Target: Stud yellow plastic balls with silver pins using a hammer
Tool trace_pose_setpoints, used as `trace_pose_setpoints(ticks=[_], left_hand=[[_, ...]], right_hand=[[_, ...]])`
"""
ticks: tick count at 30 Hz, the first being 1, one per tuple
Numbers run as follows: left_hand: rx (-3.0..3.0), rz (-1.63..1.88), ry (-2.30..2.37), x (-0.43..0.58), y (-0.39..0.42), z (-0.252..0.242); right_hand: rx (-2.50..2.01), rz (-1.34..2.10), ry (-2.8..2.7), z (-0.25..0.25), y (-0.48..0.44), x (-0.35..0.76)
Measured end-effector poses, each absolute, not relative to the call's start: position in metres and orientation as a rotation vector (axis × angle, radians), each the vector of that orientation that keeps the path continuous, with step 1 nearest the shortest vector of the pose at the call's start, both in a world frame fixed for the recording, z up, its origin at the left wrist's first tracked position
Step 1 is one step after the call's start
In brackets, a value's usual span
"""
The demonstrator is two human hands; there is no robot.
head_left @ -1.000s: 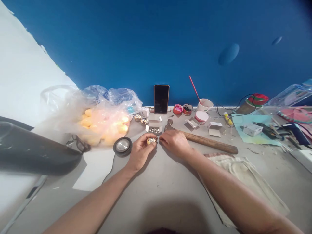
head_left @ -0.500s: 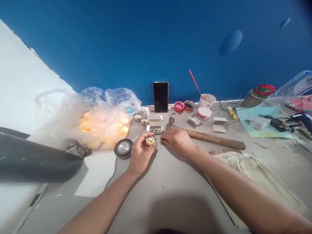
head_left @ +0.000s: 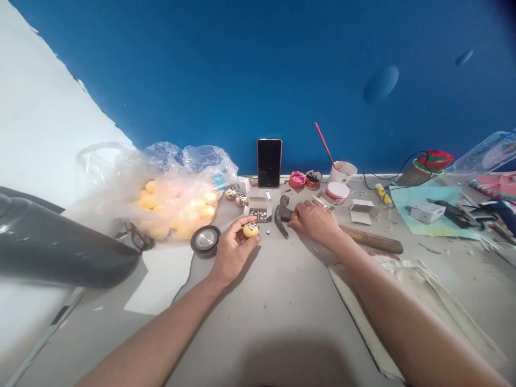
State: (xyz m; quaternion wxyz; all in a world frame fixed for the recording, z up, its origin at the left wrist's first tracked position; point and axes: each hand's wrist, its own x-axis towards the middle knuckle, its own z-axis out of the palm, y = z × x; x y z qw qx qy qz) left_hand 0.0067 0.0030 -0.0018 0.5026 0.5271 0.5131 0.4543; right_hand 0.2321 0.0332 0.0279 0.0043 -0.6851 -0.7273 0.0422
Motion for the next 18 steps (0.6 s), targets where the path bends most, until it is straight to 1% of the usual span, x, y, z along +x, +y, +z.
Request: trace_pose_setpoints(ticks=[4,8,12,15,18], left_hand=[[1.277,1.121,1.213,0.006,0.001,0.000],[1.189,1.114,1.166,0.010,-0.002,0.002],[1.131,1.122,1.140,0.014,-0.002,0.003],[1.160,1.120,1.128,0.015,-0.002,0.004],[1.220,1.102,1.138,0.013,-0.002,0.003]], right_hand=[[-2.144,0.059,-2.266,0.037,0.030,0.227],[-2.050,0.061,-2.051,0.059,0.017,0.226],[-1.773,-0.087,-1.969,0.076,-0.001,0.222],[-1.535,-0.081,-2.083,0.074,-0.011,0.215],[-1.495,-0.110,-2.158,0.064,-0.013,0.210]])
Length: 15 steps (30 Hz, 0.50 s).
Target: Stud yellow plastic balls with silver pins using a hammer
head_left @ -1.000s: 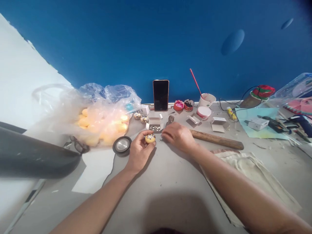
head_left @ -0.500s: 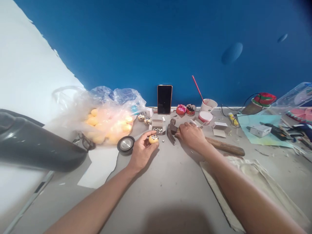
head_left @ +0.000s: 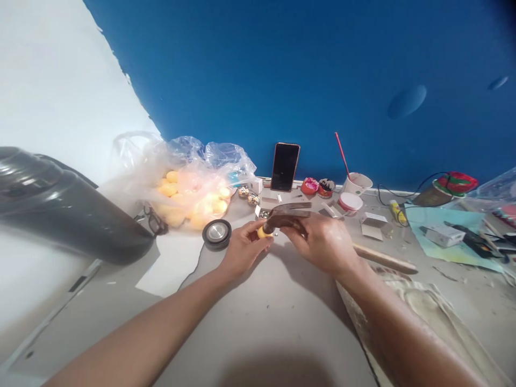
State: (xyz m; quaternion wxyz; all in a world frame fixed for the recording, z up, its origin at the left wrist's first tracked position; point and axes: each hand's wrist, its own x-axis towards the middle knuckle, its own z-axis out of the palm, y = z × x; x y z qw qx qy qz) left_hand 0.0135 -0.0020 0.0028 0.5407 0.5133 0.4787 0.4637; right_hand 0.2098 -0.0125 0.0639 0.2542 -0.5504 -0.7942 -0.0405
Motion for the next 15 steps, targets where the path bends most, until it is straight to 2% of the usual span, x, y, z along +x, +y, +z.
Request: trace_pose_setpoints(ticks=[15], left_hand=[[1.363,1.039,1.238,0.0137,-0.0048,0.0026]], right_hand=[[-1.416,-0.181,-2.094,0.0590,-0.0100,0.2115]])
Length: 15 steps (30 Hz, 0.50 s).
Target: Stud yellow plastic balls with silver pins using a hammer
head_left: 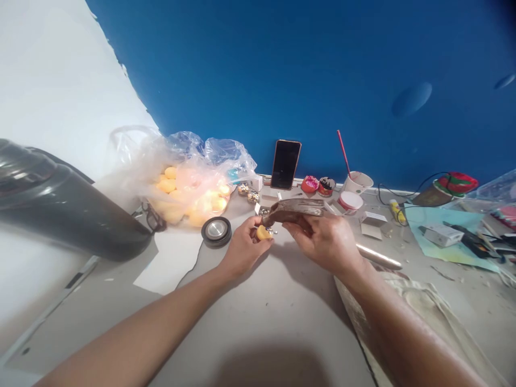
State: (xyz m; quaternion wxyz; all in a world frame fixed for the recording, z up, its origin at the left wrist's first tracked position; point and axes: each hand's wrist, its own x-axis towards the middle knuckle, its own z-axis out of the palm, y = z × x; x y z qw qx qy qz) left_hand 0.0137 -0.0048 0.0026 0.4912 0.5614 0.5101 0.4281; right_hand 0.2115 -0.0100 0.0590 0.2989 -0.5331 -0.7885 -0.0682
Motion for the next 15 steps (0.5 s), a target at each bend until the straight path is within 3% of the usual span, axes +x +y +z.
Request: trace_pose_setpoints(ticks=[15], left_hand=[[1.444,1.097,1.295,0.0138,-0.0054,0.0005]], right_hand=[[-1.444,-0.088,-2.009,0.0620,-0.0085,0.2113]])
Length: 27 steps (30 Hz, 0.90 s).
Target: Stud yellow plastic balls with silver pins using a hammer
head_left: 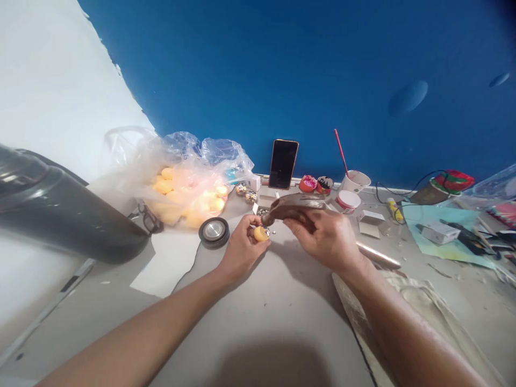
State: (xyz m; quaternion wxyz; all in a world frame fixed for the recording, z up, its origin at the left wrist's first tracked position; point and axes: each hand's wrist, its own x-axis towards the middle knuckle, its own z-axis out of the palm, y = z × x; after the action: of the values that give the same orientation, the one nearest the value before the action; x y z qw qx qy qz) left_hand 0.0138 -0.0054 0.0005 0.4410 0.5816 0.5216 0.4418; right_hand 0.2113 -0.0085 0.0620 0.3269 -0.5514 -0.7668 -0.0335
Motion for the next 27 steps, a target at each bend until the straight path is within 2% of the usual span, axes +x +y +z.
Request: trace_pose_setpoints(ticks=[5,10,18,27], left_hand=[[1.464,1.110,1.342,0.0141,-0.0065,0.0028],[1.431,1.141,1.275,0.0125,-0.0046,0.0020],[0.888,1.125,0.924,0.0093,-0.0001,0.0056],[0.714,1.047,0.819,0.0075,0.0010,0.0040]], right_hand=[[-1.478,-0.052,-2.091,0.0603,-0.0087,0.2102],[-1.481,-0.213,-2.018,0.0581,-0.0084,0.2112],[-1.500,-0.361,-1.944,0.0580,-0.0058,0.2168],[-1.405,-0.302,-1.984,0.0549,-0.0085,0.2109]])
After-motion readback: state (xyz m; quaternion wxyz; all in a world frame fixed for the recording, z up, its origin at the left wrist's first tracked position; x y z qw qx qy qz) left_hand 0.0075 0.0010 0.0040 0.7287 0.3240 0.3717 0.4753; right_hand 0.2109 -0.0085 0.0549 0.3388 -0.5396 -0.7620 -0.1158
